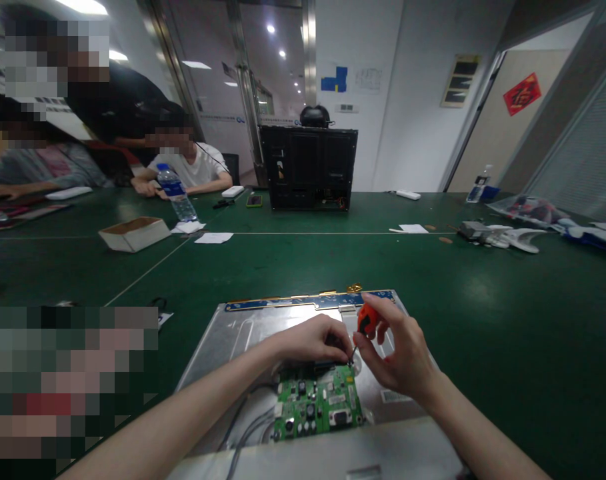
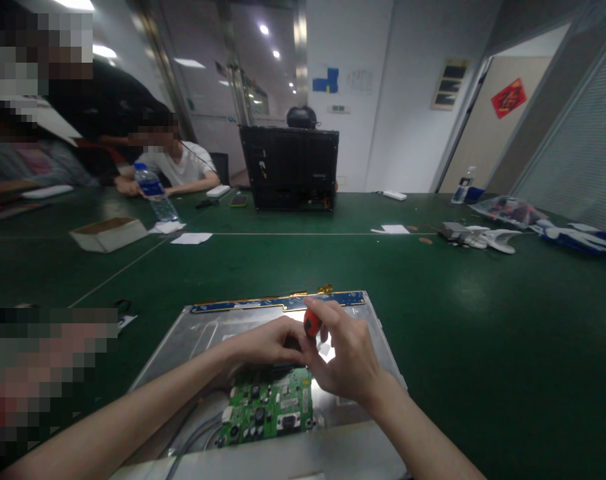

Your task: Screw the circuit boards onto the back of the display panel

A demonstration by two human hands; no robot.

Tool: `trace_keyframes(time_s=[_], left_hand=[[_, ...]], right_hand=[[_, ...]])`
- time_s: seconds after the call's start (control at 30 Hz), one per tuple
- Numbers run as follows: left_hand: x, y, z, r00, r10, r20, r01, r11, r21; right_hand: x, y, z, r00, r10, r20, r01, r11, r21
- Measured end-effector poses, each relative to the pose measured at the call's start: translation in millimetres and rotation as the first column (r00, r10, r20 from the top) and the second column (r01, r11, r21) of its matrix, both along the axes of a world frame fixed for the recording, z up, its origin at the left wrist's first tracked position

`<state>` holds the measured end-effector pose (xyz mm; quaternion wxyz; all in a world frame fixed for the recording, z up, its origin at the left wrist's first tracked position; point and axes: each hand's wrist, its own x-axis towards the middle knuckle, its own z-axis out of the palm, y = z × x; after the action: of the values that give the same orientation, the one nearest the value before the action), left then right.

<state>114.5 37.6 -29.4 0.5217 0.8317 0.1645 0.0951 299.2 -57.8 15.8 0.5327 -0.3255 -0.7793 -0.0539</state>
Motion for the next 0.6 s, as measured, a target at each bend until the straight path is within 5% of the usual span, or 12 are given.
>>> trace_keyframes(time_s=[0.6], left_hand=[[0.4,-2.8,1.5,1.0,0.023,0.02,-0.023,1.0,0.006]], right_hand=[[1.0,3.3,-3.4,1.0,0.008,-0.001,-0.008,1.0,0.006]])
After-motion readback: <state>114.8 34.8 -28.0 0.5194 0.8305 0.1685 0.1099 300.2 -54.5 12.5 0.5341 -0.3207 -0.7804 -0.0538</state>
